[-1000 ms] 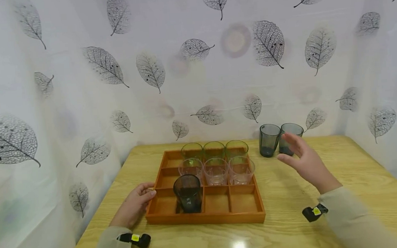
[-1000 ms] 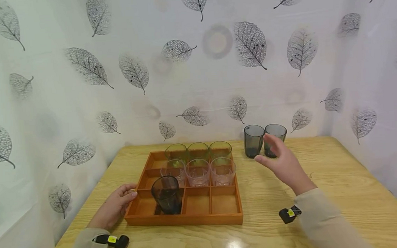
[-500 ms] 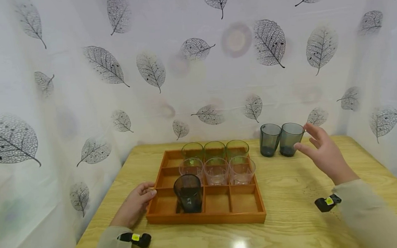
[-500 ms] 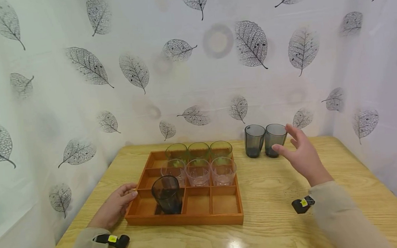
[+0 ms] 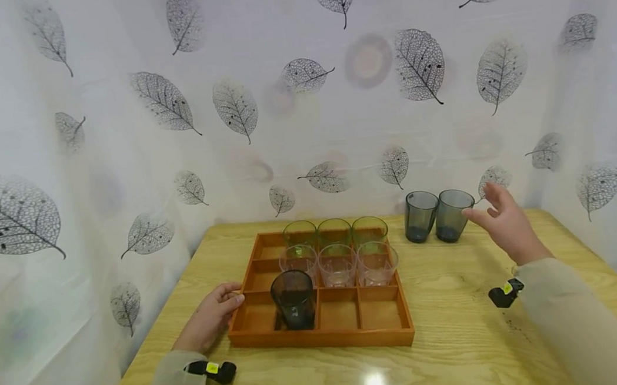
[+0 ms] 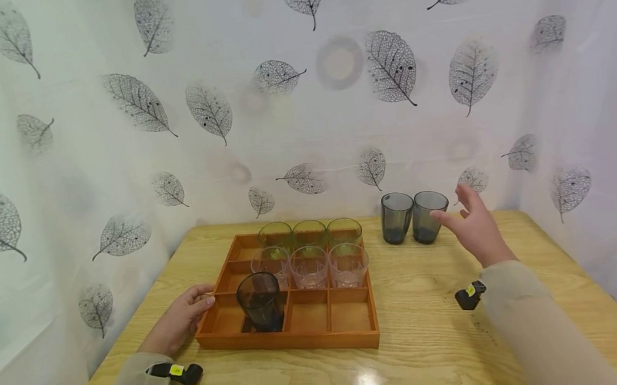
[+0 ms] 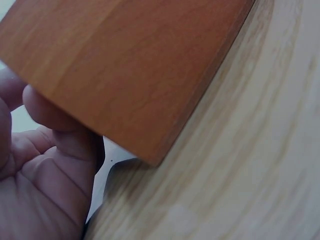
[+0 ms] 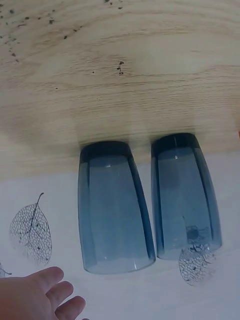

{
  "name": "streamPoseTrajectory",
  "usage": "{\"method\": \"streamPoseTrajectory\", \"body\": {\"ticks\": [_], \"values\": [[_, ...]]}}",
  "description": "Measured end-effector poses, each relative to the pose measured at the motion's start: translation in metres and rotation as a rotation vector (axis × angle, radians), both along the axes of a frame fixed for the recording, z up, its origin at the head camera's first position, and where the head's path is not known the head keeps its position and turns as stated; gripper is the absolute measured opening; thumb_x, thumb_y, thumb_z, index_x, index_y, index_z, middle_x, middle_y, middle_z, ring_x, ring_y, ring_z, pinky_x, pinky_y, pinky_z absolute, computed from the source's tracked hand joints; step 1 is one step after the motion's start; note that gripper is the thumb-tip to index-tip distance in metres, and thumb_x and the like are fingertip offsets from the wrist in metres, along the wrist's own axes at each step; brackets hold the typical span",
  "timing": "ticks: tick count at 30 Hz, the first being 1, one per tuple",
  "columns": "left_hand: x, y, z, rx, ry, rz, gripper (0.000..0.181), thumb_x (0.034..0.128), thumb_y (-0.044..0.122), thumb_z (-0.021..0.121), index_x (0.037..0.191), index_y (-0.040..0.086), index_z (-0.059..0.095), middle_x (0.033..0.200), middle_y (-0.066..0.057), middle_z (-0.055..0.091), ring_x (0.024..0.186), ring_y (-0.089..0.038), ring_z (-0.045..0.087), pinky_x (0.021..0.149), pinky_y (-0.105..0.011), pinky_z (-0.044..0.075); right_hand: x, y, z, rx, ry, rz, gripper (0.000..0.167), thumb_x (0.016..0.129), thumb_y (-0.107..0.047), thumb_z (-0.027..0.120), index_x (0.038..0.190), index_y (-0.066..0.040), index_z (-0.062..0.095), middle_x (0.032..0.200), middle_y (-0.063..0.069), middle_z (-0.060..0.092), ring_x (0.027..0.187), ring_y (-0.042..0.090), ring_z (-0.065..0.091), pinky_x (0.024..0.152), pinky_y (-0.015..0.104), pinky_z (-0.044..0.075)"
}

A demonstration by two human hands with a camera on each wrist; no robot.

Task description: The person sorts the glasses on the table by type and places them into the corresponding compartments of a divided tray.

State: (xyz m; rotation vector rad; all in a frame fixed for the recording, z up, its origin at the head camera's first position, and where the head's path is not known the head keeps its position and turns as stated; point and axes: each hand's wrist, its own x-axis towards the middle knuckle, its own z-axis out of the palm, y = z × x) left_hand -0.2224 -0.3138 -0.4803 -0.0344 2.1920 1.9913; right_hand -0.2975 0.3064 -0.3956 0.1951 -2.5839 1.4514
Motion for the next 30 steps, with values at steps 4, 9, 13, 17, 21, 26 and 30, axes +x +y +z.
{"method": "streamPoseTrajectory", "body": {"ticks": [4,9,13,17,21,26,30], "values": [[0.001,0.000,0.000,0.011,-0.011,0.005,0.047,0.1033,0.012,0.058,0.141,-0.007,0.038,0.100,-0.003,0.052,0.068,-0.010,0.046,0.055,-0.023,0.044,-0.012,-0.002,-0.004,-0.024,-0.021,0.017,0.102,0.099,-0.047,0.063,0.162,-0.020,-0.013,0.168,0.011,-0.007,0.151,0.044,0.002,0.111,0.068,0.016],[0.001,-0.001,-0.001,0.016,-0.010,0.012,0.047,0.1029,0.011,0.058,0.141,-0.007,0.038,0.099,-0.003,0.052,0.068,-0.010,0.046,0.056,-0.023,0.043,-0.031,-0.002,-0.012,-0.041,-0.036,0.013,0.107,0.098,-0.048,0.064,0.160,-0.018,-0.017,0.167,0.012,-0.010,0.151,0.041,-0.001,0.114,0.065,0.013],[0.001,-0.001,-0.002,0.008,-0.001,0.011,0.047,0.1024,0.011,0.058,0.140,-0.008,0.039,0.098,-0.004,0.052,0.067,-0.011,0.045,0.056,-0.023,0.043,-0.041,-0.005,-0.019,-0.054,-0.056,0.009,0.108,0.098,-0.048,0.063,0.159,-0.016,-0.019,0.167,0.015,-0.011,0.151,0.041,-0.004,0.115,0.065,0.010],[0.001,-0.001,-0.002,0.001,0.008,0.005,0.048,0.1020,0.011,0.059,0.140,-0.009,0.039,0.098,-0.005,0.052,0.066,-0.011,0.045,0.056,-0.023,0.043,-0.048,-0.007,-0.025,-0.039,-0.075,-0.003,0.110,0.097,-0.050,0.063,0.159,-0.017,-0.021,0.166,0.018,-0.011,0.149,0.047,-0.004,0.111,0.070,0.014],[0.000,0.000,-0.002,0.001,0.006,0.006,0.048,0.1016,0.011,0.059,0.140,-0.010,0.039,0.097,-0.005,0.052,0.066,-0.011,0.045,0.056,-0.023,0.043,-0.052,-0.011,-0.029,-0.046,-0.071,-0.009,0.112,0.096,-0.050,0.066,0.159,-0.014,-0.020,0.166,0.020,-0.008,0.149,0.048,-0.001,0.109,0.070,0.018],[0.000,0.000,-0.001,-0.003,-0.003,0.009,0.047,0.1023,0.011,0.059,0.140,-0.008,0.040,0.097,-0.004,0.052,0.066,-0.011,0.045,0.055,-0.023,0.043,-0.057,-0.013,-0.033,-0.094,-0.083,-0.019,0.116,0.094,-0.050,0.068,0.159,-0.014,-0.022,0.166,0.022,-0.006,0.150,0.046,0.003,0.110,0.067,0.022],[-0.001,0.000,0.000,0.003,-0.009,0.008,0.047,0.1028,0.011,0.059,0.141,-0.008,0.039,0.098,-0.004,0.053,0.067,-0.011,0.046,0.055,-0.024,0.044,-0.060,-0.016,-0.035,-0.120,-0.107,-0.041,0.118,0.093,-0.053,0.068,0.158,-0.016,-0.024,0.165,0.025,-0.002,0.149,0.048,0.009,0.110,0.066,0.023]]}}
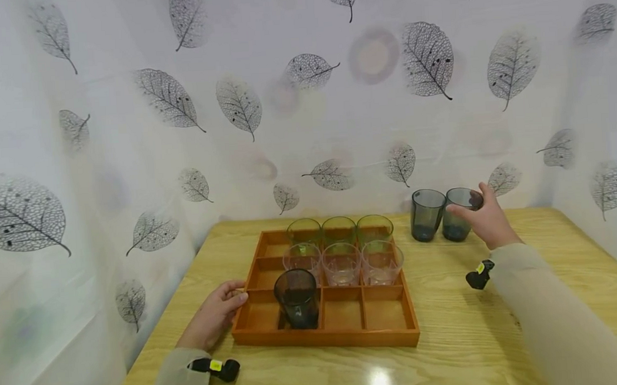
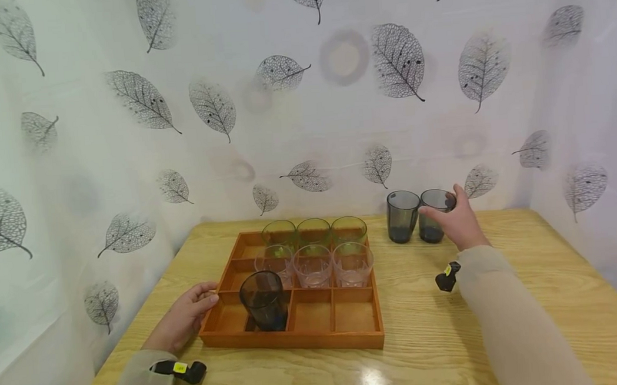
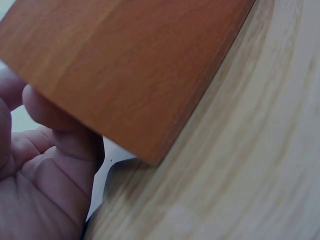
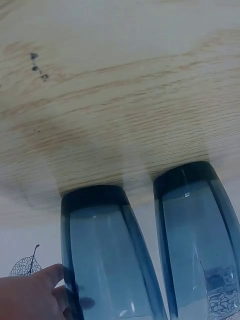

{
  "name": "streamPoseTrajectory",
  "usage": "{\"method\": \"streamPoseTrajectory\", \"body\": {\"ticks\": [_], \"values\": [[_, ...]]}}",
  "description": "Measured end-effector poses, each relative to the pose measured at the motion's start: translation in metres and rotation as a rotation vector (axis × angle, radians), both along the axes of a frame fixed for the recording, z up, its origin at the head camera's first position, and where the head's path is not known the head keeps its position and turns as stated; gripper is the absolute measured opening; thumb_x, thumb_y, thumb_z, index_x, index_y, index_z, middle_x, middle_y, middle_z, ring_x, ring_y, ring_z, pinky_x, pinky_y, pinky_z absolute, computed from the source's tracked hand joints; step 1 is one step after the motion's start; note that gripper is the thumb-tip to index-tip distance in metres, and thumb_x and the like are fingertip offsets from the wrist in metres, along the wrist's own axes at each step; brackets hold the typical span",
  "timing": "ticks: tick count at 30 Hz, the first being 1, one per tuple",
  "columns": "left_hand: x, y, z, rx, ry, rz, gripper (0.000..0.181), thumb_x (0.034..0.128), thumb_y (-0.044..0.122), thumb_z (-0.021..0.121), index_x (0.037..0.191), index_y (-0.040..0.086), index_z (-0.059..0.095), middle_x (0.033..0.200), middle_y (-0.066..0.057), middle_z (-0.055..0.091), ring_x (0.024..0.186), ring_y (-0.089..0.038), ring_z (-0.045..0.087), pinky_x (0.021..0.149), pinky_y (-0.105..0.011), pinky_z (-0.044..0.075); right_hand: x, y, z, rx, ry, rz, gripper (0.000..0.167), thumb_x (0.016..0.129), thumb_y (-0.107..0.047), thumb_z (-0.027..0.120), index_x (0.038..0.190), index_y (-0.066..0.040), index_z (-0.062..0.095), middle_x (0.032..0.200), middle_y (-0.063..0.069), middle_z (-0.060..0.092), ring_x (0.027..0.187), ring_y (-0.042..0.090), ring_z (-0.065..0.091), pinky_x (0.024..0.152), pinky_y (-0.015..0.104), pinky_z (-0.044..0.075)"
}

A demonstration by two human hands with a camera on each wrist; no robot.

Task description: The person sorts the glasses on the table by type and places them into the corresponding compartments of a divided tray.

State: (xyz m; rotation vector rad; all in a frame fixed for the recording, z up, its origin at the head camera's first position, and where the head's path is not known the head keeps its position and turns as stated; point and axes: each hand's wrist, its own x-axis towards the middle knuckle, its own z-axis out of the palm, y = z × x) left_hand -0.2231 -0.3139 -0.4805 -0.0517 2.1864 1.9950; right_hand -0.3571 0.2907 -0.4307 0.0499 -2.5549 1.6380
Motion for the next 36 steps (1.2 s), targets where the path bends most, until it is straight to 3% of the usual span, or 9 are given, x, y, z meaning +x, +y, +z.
{"method": "streamPoseTrajectory", "body": {"ticks": [12,22,36], "values": [[0.001,-0.001,0.001,-0.017,-0.009,-0.012,0.049,0.1035,0.014,0.059,0.143,-0.007,0.038,0.099,-0.005,0.053,0.068,-0.011,0.046,0.053,-0.024,0.044,0.002,-0.006,-0.009,0.008,-0.013,-0.083,0.118,0.091,-0.060,0.065,0.160,-0.011,-0.017,0.158,0.031,0.023,0.141,0.053,0.026,0.107,0.067,0.029],[0.000,-0.001,0.000,-0.019,-0.012,-0.010,0.048,0.1035,0.014,0.059,0.143,-0.006,0.039,0.100,-0.006,0.053,0.068,-0.012,0.046,0.054,-0.025,0.045,0.002,-0.006,-0.011,0.023,-0.004,-0.086,0.117,0.091,-0.061,0.065,0.161,-0.011,-0.014,0.155,0.034,0.025,0.139,0.054,0.029,0.106,0.067,0.030],[0.001,0.001,0.001,-0.006,-0.006,0.002,0.048,0.1037,0.014,0.058,0.143,-0.006,0.038,0.100,-0.005,0.054,0.071,-0.012,0.049,0.058,-0.024,0.045,0.023,-0.006,-0.011,0.009,-0.005,-0.060,0.105,0.093,-0.056,0.066,0.162,-0.006,0.005,0.155,0.030,0.028,0.140,0.048,0.029,0.107,0.065,0.031]]}}
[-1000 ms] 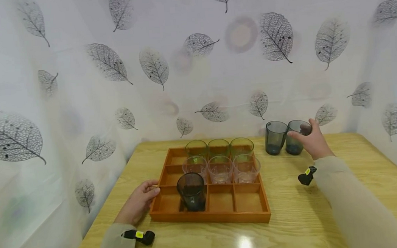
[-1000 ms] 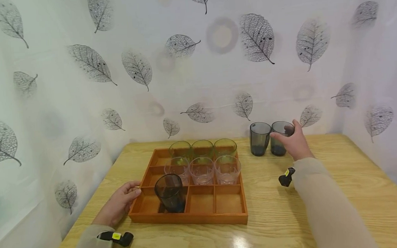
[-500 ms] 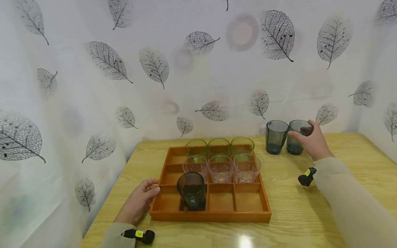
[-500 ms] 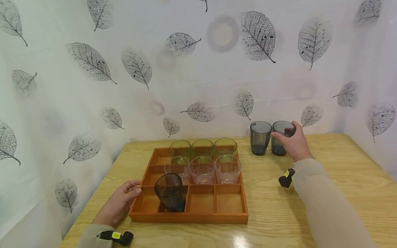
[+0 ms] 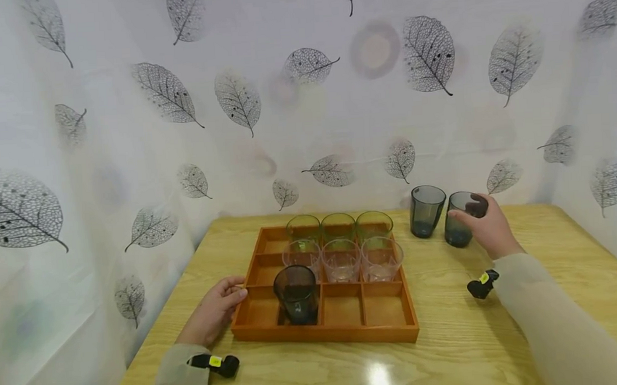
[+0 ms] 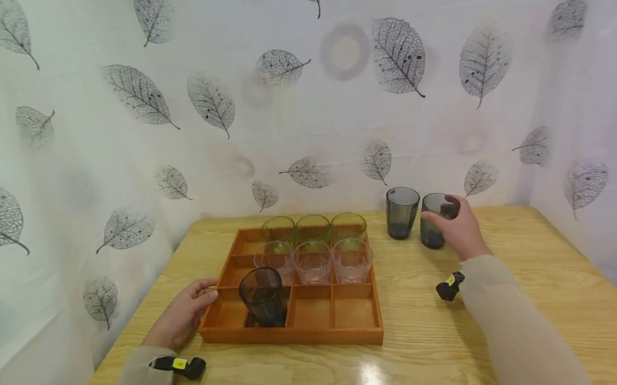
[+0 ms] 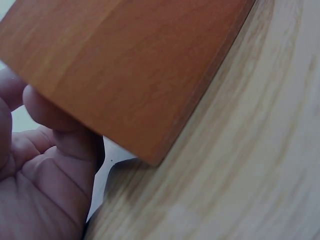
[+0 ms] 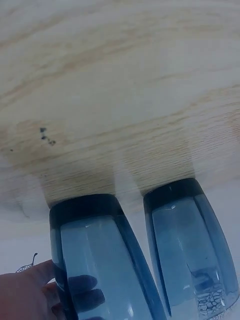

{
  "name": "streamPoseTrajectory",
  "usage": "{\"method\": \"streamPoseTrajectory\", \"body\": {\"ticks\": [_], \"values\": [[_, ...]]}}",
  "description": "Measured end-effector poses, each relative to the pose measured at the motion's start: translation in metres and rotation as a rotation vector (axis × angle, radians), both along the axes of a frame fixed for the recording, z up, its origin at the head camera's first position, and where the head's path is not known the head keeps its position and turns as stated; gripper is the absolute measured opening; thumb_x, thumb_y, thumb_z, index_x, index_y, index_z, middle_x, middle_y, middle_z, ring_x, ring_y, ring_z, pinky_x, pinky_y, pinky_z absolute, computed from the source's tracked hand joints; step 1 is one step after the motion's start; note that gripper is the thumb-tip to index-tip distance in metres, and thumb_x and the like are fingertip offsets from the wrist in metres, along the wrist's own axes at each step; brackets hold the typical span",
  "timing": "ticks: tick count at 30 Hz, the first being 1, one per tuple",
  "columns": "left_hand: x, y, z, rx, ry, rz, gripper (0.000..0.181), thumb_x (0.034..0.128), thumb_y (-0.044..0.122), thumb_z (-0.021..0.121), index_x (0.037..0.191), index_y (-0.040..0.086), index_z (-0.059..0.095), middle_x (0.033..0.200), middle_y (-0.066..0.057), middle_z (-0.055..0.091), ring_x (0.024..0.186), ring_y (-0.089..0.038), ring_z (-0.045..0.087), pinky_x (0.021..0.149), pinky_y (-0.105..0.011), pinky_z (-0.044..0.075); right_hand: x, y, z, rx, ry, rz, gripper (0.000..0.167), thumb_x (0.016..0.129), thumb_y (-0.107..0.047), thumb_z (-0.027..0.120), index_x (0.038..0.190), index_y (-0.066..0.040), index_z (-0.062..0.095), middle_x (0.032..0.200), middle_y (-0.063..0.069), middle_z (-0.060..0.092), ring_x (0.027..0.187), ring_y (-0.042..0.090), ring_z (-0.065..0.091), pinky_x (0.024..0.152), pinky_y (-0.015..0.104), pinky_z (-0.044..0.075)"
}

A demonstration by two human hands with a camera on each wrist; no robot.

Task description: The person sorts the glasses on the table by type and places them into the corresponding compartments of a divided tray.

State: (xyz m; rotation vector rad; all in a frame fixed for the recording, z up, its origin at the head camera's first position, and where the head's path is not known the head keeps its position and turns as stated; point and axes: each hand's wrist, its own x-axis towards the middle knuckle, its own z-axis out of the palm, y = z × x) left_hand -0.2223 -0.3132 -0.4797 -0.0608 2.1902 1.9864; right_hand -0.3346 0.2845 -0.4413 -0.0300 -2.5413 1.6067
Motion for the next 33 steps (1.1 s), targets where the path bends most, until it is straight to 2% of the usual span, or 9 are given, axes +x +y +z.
{"method": "streamPoseTrajectory", "body": {"ticks": [6,10,13,17,19,21,24,29,33], "values": [[0.000,-0.001,0.001,-0.004,0.000,-0.007,0.049,0.1037,0.015,0.059,0.143,-0.006,0.038,0.100,-0.004,0.054,0.070,-0.011,0.047,0.057,-0.024,0.044,0.013,0.000,-0.004,0.016,0.016,0.023,0.102,0.095,-0.053,0.066,0.162,-0.004,0.007,0.153,0.030,0.032,0.139,0.048,0.032,0.107,0.064,0.031],[0.000,-0.001,0.001,-0.005,-0.002,-0.011,0.050,0.1037,0.015,0.059,0.143,-0.006,0.038,0.101,-0.005,0.054,0.068,-0.011,0.047,0.057,-0.024,0.045,0.022,0.001,-0.005,0.014,0.032,0.045,0.097,0.096,-0.049,0.066,0.161,-0.001,0.010,0.154,0.028,0.033,0.139,0.045,0.035,0.108,0.060,0.033],[0.000,0.000,0.000,-0.004,-0.004,-0.006,0.049,0.1036,0.015,0.059,0.143,-0.006,0.038,0.101,-0.005,0.055,0.068,-0.011,0.048,0.057,-0.024,0.045,0.029,0.002,-0.004,0.022,0.031,0.046,0.095,0.097,-0.049,0.065,0.161,-0.004,0.012,0.155,0.024,0.035,0.138,0.040,0.037,0.107,0.050,0.038],[0.000,0.000,0.000,0.000,0.000,0.007,0.047,0.1031,0.014,0.059,0.142,-0.005,0.039,0.100,-0.005,0.055,0.068,-0.011,0.048,0.058,-0.023,0.045,0.039,0.002,-0.001,0.038,0.030,0.059,0.092,0.097,-0.049,0.064,0.161,-0.006,0.014,0.155,0.022,0.036,0.137,0.037,0.039,0.097,0.024,0.044],[0.000,0.000,0.000,-0.002,0.002,0.007,0.047,0.1031,0.014,0.060,0.141,-0.005,0.040,0.100,-0.005,0.055,0.068,-0.011,0.048,0.057,-0.023,0.044,0.045,0.001,0.002,0.051,0.031,0.070,0.090,0.098,-0.049,0.063,0.161,-0.006,0.015,0.154,0.021,0.037,0.137,0.037,0.039,0.093,0.019,0.044],[-0.001,0.000,0.000,-0.005,0.004,0.008,0.047,0.1030,0.014,0.060,0.141,-0.006,0.040,0.099,-0.005,0.055,0.068,-0.011,0.048,0.057,-0.023,0.044,0.050,0.000,0.005,0.059,0.030,0.080,0.089,0.098,-0.048,0.063,0.161,-0.007,0.015,0.154,0.021,0.038,0.137,0.035,0.040,0.097,0.024,0.043],[-0.001,-0.001,-0.001,-0.008,0.006,0.003,0.049,0.1032,0.015,0.060,0.142,-0.006,0.039,0.100,-0.004,0.054,0.069,-0.011,0.047,0.058,-0.024,0.044,0.057,-0.004,0.010,0.079,0.036,0.093,0.086,0.098,-0.047,0.064,0.161,-0.009,0.019,0.152,0.019,0.042,0.132,0.024,0.045,0.097,0.027,0.043],[0.000,0.000,0.000,-0.004,0.008,-0.001,0.049,0.1031,0.015,0.060,0.142,-0.006,0.039,0.100,-0.003,0.054,0.071,-0.012,0.047,0.059,-0.023,0.043,0.069,-0.012,0.018,0.055,0.086,0.135,0.080,0.098,-0.039,0.067,0.159,-0.009,0.025,0.146,0.016,0.048,0.120,0.001,0.048,0.087,0.011,0.042],[0.000,0.000,0.000,0.000,0.005,0.001,0.048,0.1029,0.014,0.060,0.141,-0.006,0.039,0.100,-0.003,0.053,0.071,-0.011,0.047,0.059,-0.023,0.042,0.079,-0.021,0.023,0.027,0.140,0.178,0.073,0.099,-0.032,0.069,0.157,-0.008,0.031,0.142,0.012,0.052,0.117,-0.003,0.050,0.087,0.011,0.044]]}}
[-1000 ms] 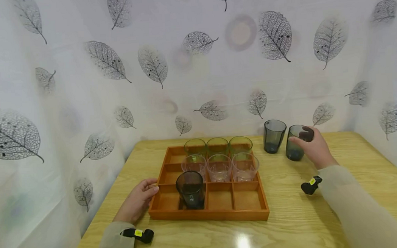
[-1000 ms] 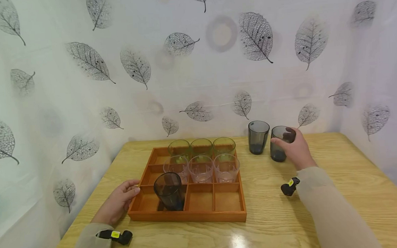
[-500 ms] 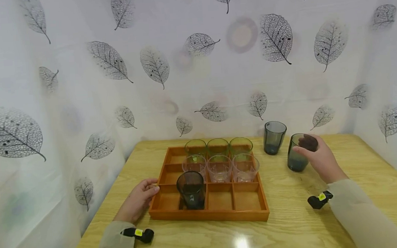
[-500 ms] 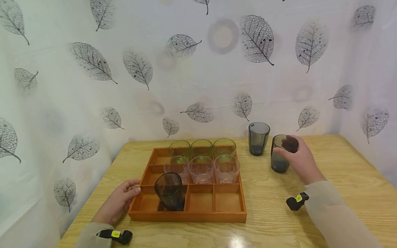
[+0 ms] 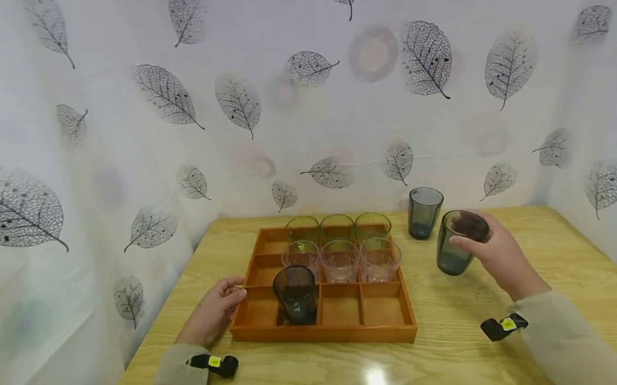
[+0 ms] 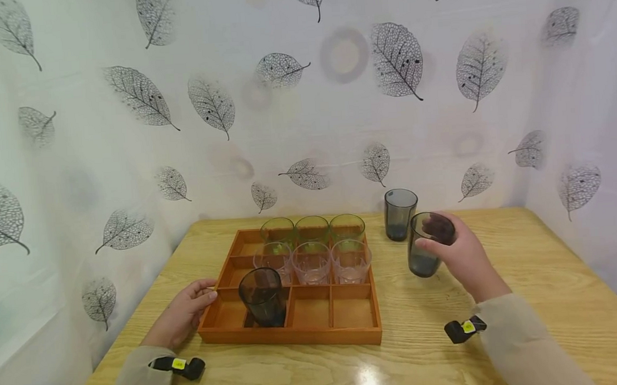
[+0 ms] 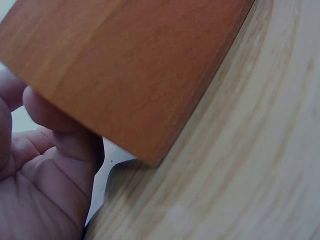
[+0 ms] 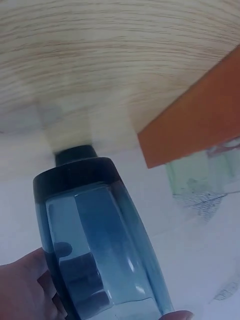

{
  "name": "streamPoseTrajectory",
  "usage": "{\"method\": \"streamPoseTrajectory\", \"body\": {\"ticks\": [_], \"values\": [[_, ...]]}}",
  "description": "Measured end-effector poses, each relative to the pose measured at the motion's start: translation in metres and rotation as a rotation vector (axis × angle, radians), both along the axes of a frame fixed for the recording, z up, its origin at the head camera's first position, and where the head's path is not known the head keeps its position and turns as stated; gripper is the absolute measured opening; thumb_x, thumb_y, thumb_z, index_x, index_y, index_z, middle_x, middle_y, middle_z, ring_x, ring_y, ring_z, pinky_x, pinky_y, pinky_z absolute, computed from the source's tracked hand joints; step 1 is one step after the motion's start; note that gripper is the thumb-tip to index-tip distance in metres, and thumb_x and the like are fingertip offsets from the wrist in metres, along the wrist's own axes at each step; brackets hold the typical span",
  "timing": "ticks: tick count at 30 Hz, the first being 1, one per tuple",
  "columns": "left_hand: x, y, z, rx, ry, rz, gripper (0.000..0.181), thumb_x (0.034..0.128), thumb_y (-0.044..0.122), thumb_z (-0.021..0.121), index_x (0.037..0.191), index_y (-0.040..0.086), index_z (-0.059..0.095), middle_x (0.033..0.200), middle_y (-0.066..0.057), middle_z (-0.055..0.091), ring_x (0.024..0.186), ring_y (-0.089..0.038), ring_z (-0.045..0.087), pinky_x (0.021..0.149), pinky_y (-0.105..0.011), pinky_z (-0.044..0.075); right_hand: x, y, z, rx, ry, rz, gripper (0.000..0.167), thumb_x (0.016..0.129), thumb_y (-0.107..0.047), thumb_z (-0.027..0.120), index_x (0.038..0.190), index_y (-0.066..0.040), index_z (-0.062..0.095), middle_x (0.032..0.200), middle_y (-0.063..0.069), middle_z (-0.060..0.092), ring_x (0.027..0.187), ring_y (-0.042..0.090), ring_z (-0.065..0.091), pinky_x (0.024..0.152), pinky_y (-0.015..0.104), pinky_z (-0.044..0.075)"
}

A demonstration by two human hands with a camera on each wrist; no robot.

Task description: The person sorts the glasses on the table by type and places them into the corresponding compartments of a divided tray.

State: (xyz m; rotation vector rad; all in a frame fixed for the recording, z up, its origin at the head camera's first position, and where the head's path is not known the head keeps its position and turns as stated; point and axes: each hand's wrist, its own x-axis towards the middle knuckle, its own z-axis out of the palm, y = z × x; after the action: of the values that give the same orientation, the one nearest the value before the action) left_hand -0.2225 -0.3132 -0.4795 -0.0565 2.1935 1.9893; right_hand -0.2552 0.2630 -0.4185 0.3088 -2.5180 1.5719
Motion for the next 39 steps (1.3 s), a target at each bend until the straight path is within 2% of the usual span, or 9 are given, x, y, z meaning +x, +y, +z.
{"method": "streamPoseTrajectory", "body": {"ticks": [6,12,15,20,25,32,39], "values": [[0.000,0.000,-0.001,0.005,-0.001,0.004,0.049,0.1028,0.014,0.060,0.142,-0.006,0.039,0.099,-0.003,0.054,0.069,-0.010,0.046,0.058,-0.022,0.042,0.014,-0.014,0.011,-0.016,0.026,0.072,0.065,0.100,-0.024,0.068,0.155,-0.010,0.036,0.142,0.013,0.052,0.121,0.002,0.052,0.089,0.014,0.046],[0.001,0.000,-0.001,-0.002,0.000,-0.004,0.050,0.1032,0.016,0.060,0.143,-0.006,0.038,0.099,-0.003,0.054,0.069,-0.011,0.047,0.057,-0.023,0.043,0.027,-0.026,0.023,0.042,-0.029,0.059,0.070,0.098,-0.032,0.069,0.156,-0.012,0.035,0.143,0.015,0.050,0.120,0.011,0.053,0.085,0.015,0.047],[0.001,0.000,-0.001,-0.004,-0.001,-0.003,0.050,0.1033,0.016,0.060,0.142,-0.006,0.039,0.099,-0.003,0.054,0.069,-0.011,0.047,0.057,-0.023,0.043,0.033,-0.031,0.027,0.045,-0.051,0.065,0.071,0.098,-0.032,0.070,0.156,-0.012,0.035,0.144,0.015,0.049,0.118,0.010,0.054,0.084,0.017,0.048],[0.000,0.000,-0.001,-0.001,-0.002,0.000,0.049,0.1037,0.015,0.059,0.143,-0.005,0.038,0.101,-0.004,0.054,0.068,-0.011,0.048,0.058,-0.023,0.044,0.041,-0.041,0.032,0.026,-0.029,0.091,0.067,0.096,-0.025,0.072,0.154,-0.014,0.039,0.141,0.016,0.051,0.114,0.011,0.057,0.082,0.022,0.051],[0.000,0.000,-0.001,-0.009,-0.005,-0.001,0.050,0.1038,0.016,0.059,0.143,-0.005,0.038,0.101,-0.004,0.054,0.068,-0.011,0.048,0.057,-0.024,0.044,0.047,-0.053,0.035,-0.021,-0.009,0.140,0.064,0.095,-0.017,0.072,0.152,-0.013,0.042,0.139,0.016,0.052,0.114,0.015,0.058,0.084,0.024,0.051],[0.000,0.000,-0.002,-0.013,-0.002,0.005,0.049,0.1038,0.015,0.059,0.143,-0.005,0.038,0.099,-0.003,0.052,0.066,-0.011,0.045,0.055,-0.023,0.044,0.050,-0.067,0.031,-0.121,0.029,0.253,0.065,0.092,-0.004,0.073,0.150,-0.012,0.044,0.139,0.012,0.053,0.118,0.018,0.059,0.089,0.024,0.050],[0.000,0.000,-0.001,-0.009,-0.003,0.011,0.046,0.1041,0.013,0.058,0.142,-0.005,0.038,0.100,-0.004,0.053,0.066,-0.011,0.046,0.055,-0.023,0.044,0.053,-0.090,0.027,-0.211,-0.022,0.331,0.066,0.091,-0.011,0.076,0.149,-0.015,0.045,0.140,0.014,0.051,0.121,0.027,0.058,0.089,0.035,0.053]]}}
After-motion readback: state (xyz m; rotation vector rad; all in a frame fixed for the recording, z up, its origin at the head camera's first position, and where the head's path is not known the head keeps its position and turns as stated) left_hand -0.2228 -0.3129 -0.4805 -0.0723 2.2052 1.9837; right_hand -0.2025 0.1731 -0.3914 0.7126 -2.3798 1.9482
